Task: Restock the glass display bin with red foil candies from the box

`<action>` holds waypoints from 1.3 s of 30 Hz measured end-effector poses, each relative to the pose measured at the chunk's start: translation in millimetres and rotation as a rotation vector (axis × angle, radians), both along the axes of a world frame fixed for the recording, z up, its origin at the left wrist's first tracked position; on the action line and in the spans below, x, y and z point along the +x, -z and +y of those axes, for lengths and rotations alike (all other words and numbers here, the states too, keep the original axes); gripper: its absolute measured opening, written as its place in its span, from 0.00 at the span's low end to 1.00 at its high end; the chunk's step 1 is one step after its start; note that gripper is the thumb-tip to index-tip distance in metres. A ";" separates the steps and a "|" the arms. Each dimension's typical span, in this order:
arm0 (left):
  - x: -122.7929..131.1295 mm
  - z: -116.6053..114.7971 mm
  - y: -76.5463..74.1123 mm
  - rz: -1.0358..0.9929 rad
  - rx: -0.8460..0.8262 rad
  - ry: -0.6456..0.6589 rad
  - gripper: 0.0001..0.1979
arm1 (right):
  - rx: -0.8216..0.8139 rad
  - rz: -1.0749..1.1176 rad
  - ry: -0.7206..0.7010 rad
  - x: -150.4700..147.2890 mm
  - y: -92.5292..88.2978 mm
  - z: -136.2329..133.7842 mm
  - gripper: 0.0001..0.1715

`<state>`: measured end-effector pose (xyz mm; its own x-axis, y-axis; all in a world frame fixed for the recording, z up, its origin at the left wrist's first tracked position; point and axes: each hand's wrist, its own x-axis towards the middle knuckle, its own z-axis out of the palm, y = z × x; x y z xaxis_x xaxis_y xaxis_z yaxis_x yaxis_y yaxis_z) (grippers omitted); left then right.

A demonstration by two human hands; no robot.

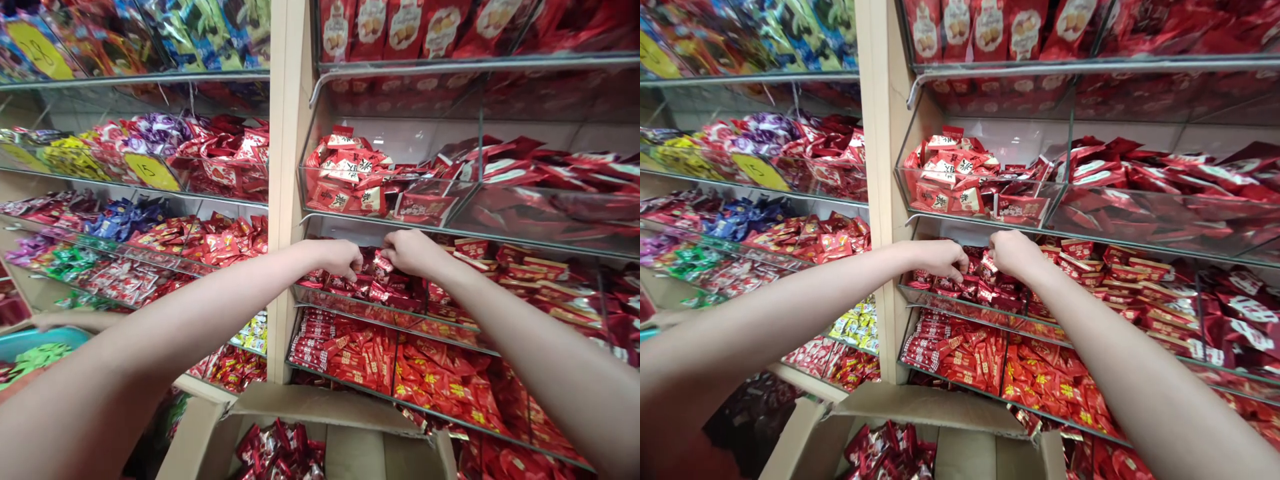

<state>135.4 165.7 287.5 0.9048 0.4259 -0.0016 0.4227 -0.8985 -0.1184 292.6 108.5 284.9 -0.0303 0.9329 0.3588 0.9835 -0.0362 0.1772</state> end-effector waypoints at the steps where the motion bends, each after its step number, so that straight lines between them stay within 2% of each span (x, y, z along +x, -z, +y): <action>1: -2.6 0.3 -1.5 -0.011 0.015 0.003 0.13 | 0.007 0.014 -0.015 -0.1 0.6 0.9 0.14; 4: -15.8 1.0 -7.2 -0.094 0.103 0.038 0.14 | 0.019 0.059 -0.079 -0.5 4.1 3.2 0.12; 8: -40.0 -0.2 -11.1 -0.181 0.263 0.065 0.13 | 0.159 0.145 -0.166 -5.1 10.4 8.5 0.14; 11: -54.4 -4.9 -7.9 -0.223 0.396 0.093 0.15 | 0.235 0.203 -0.212 -10.7 13.9 16.6 0.14; 15: -61.9 -12.0 2.5 -0.280 0.446 0.086 0.17 | 0.182 0.261 -0.256 -14.2 14.6 28.9 0.14; 20: -53.9 -10.7 14.6 -0.244 0.358 0.006 0.19 | 0.087 0.387 -0.296 -17.4 12.4 38.4 0.14; 23: -44.3 -7.6 15.4 -0.219 0.255 -0.126 0.19 | 0.050 0.425 -0.346 -25.7 13.0 43.1 0.12; 26: -35.4 -3.5 11.9 -0.161 0.180 -0.247 0.22 | 0.035 0.429 -0.341 -35.5 14.7 47.7 0.12; 29: -26.8 1.6 6.0 -0.134 0.175 -0.300 0.25 | 0.028 0.421 -0.340 -40.0 15.5 49.5 0.12; 32: -17.3 3.8 -1.8 -0.078 0.173 -0.354 0.20 | -0.006 0.409 -0.341 -36.7 14.7 47.6 0.11; 35: -7.9 2.2 -10.0 -0.005 0.165 -0.391 0.13 | -0.079 0.423 -0.280 -30.4 14.4 45.6 0.09; 39: 0.6 0.7 -16.0 -0.013 0.148 -0.406 0.15 | -0.005 0.465 -0.173 -28.9 19.1 48.7 0.10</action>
<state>136.1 166.4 303.5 0.6632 0.7422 0.0962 0.7408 -0.6327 -0.2257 263.7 157.2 265.8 -0.0225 0.9300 0.3668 0.9499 0.1342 -0.2822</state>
